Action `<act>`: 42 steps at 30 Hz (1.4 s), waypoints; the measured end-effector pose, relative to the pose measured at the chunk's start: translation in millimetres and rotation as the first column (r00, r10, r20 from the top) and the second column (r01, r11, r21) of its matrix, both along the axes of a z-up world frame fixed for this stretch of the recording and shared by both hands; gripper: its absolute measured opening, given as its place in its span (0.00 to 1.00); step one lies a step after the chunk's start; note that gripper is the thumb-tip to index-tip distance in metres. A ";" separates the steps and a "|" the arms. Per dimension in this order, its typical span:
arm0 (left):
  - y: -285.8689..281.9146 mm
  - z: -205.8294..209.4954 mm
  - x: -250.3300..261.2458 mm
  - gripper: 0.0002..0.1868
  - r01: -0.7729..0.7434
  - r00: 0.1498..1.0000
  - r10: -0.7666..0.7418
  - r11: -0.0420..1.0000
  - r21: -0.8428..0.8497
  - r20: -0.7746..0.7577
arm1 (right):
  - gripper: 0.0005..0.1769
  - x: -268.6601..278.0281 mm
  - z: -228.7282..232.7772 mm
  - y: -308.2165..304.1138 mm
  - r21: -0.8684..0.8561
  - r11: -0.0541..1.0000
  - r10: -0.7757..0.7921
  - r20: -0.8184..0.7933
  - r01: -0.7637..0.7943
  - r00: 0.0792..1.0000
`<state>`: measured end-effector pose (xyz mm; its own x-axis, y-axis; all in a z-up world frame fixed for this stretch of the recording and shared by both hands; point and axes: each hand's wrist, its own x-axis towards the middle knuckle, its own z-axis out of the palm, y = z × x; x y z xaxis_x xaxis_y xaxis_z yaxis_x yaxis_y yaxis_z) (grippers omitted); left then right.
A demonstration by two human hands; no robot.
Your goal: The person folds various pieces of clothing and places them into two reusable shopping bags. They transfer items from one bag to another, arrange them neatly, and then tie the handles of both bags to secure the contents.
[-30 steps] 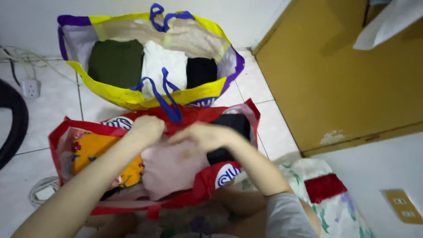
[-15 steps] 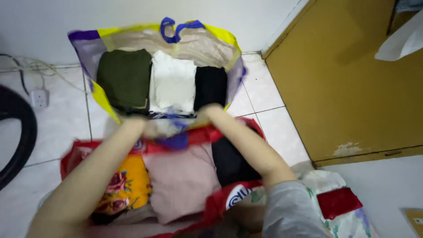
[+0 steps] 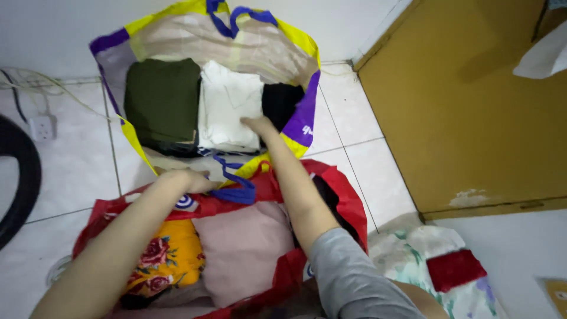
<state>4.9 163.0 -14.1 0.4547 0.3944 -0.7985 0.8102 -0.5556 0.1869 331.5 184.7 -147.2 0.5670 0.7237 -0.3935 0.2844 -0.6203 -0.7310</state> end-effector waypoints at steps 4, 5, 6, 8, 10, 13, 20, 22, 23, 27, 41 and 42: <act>-1.5 -0.4 5.7 0.48 0.027 0.999 -0.028 0.999 0.037 0.038 | 0.49 -6.3 19.7 -3.9 0.023 0.979 -0.194 -0.166 0.201 0.967; -1.1 -5.3 6.9 0.48 0.021 0.999 -0.022 0.999 0.035 0.037 | 0.49 -6.0 17.3 -4.3 0.020 0.981 -0.189 -0.167 0.195 0.968; -0.6 -10.1 8.4 0.48 0.006 1.000 -0.007 0.999 0.041 0.024 | 0.49 -5.5 15.0 -4.7 0.021 0.982 -0.178 -0.210 0.187 0.961; 5.2 -15.1 11.2 0.49 -0.012 1.000 0.011 0.998 0.055 0.015 | 0.49 -9.3 26.0 0.1 0.029 0.984 -0.163 -0.250 0.175 0.955; 1.5 -21.7 9.6 0.50 0.000 0.996 -0.003 1.000 0.029 0.093 | 0.48 -23.4 41.9 -6.3 0.046 0.982 -0.145 -0.432 0.183 0.890; -17.6 43.7 6.1 0.48 -0.044 0.997 0.049 0.995 0.085 -0.057 | 0.48 -11.9 33.0 -1.5 0.048 0.979 -0.165 -0.391 0.198 0.906; -10.2 4.0 9.9 0.52 -0.032 0.999 0.032 0.994 0.104 0.001 | 0.45 -4.3 10.4 7.0 0.180 0.945 -0.131 -0.555 0.272 0.821; -18.5 32.3 8.4 0.48 -0.077 0.995 0.082 0.991 0.107 -0.048 | 0.41 -21.6 37.3 -6.6 0.354 0.932 0.005 0.214 -0.082 0.977; -16.9 25.7 8.7 0.48 -0.077 0.995 0.082 0.991 0.105 -0.048 | 0.41 -38.2 66.1 -14.1 0.352 0.932 0.005 0.215 -0.082 0.977; -15.0 15.8 8.4 0.49 -0.063 0.997 0.068 0.992 0.113 -0.038 | 0.44 -62.0 110.1 -28.1 -0.007 1.000 -0.022 0.517 0.029 0.856; -18.7 31.8 4.1 0.46 -0.091 0.996 0.091 0.984 0.154 0.004 | 0.46 6.0 20.8 20.7 0.265 0.934 -0.037 -0.594 0.239 0.803; -17.8 29.8 4.4 0.46 -0.092 0.996 0.093 0.984 0.150 0.006 | 0.45 7.9 22.9 21.3 0.252 0.954 -0.101 -0.240 0.162 0.966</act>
